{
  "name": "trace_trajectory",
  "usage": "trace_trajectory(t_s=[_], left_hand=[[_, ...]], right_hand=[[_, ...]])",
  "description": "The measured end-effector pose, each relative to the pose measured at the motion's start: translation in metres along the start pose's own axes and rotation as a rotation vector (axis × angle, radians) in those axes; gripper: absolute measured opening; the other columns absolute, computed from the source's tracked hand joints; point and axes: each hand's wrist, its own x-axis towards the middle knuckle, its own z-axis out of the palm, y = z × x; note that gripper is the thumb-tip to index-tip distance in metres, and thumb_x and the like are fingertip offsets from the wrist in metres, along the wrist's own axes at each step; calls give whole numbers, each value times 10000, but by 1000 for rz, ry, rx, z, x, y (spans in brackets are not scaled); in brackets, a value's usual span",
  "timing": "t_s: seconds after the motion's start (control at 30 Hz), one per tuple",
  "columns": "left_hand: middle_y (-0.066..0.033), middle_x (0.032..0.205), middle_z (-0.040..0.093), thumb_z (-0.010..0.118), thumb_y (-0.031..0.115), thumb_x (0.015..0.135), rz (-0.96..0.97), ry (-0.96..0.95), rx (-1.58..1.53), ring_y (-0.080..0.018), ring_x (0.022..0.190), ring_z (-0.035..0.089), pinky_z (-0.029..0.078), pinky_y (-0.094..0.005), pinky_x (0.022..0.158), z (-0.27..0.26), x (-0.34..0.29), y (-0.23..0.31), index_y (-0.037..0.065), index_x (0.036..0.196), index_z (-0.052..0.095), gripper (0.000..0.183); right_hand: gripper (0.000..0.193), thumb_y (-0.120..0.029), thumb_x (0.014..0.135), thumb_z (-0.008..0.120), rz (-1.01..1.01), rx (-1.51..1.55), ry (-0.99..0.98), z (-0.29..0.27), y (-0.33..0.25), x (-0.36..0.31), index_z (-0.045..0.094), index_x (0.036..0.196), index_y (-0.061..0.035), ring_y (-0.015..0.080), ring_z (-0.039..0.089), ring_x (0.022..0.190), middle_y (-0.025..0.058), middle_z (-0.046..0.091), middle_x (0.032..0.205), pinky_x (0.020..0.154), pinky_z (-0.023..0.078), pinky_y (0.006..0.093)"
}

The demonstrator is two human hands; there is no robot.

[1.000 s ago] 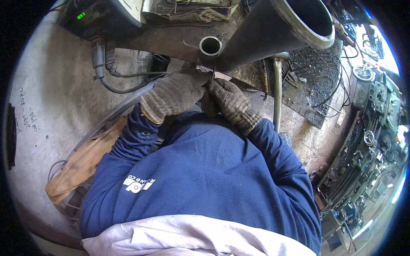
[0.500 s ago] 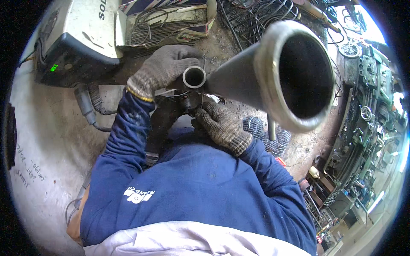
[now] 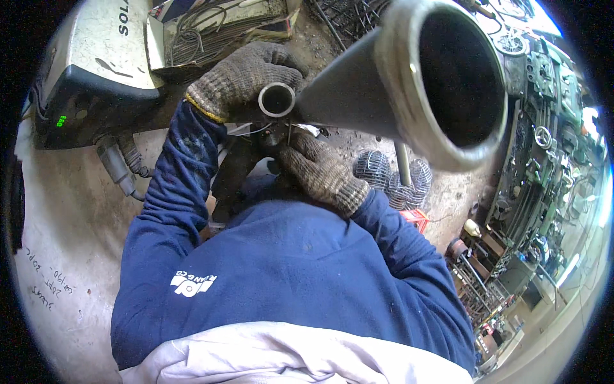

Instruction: The person positions and marks a metal pipe against a flat piece of metal, using a hammer to tap the pipe into alignment and marking it with a tool.

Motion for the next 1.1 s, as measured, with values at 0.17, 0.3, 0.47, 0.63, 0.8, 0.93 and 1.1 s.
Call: trace_trajectory(t_s=[0.17, 0.3, 0.47, 0.63, 0.8, 0.93, 1.1], left_hand=[[-97, 1043, 773, 792, 268, 857, 55, 55, -9, -208, 939, 739, 583, -354, 865, 1, 8, -17, 84, 1065, 789, 277], [-82, 1027, 779, 795, 265, 858, 61, 91, -66, -188, 931, 734, 580, -346, 854, 3, 2, -10, 83, 1059, 792, 271], [-61, 1038, 767, 772, 221, 920, 10, 95, -94, -118, 911, 686, 556, -303, 848, 4, -1, -2, 19, 1104, 766, 273], [-67, 1042, 759, 752, 215, 929, -31, 160, -129, -124, 929, 688, 555, -296, 861, 7, -6, -6, 23, 1172, 740, 309], [-147, 1248, 712, 766, 277, 894, 94, 525, -22, -227, 1044, 728, 560, -360, 974, 24, -51, -4, 60, 1414, 584, 592], [-192, 1248, 693, 901, 206, 760, 360, 637, 158, -320, 1125, 705, 588, -431, 932, 60, -91, -12, 52, 1424, 545, 770], [-189, 1227, 697, 924, 191, 709, 292, 572, 253, -340, 1096, 717, 591, -415, 920, 66, -86, 2, 80, 1354, 607, 727]], right_hand=[[360, -300, 1089, 536, 88, 401, 17, 1, 23, 4, 637, 1323, -46, 106, 627, 809, 57, 683, 1012, 715, 533, 271], [332, -251, 1076, 546, 5, 271, 33, 1, 9, 0, 591, 1326, -36, 181, 681, 902, 98, 704, 1062, 768, 564, 324], [314, -253, 1073, 549, -208, -176, 137, 0, -4, -4, 626, 1280, -29, 167, 671, 879, 88, 701, 1063, 753, 559, 309], [356, -246, 1056, 566, -271, -184, 84, -5, 17, -1, 614, 1324, -16, 231, 672, 1000, 140, 693, 1133, 884, 551, 346], [353, -274, 1083, 539, -351, -257, 126, -9, 31, 7, 610, 1335, -38, 171, 667, 935, 84, 696, 1063, 815, 557, 319], [364, -283, 1087, 534, -169, -112, 8, -9, 6, -1, 604, 1348, -39, 188, 668, 1002, 91, 698, 1107, 893, 551, 328], [393, -289, 1082, 550, -279, -142, -25, -18, 22, 5, 576, 1386, -42, 180, 658, 1061, 97, 690, 1170, 928, 549, 323]])
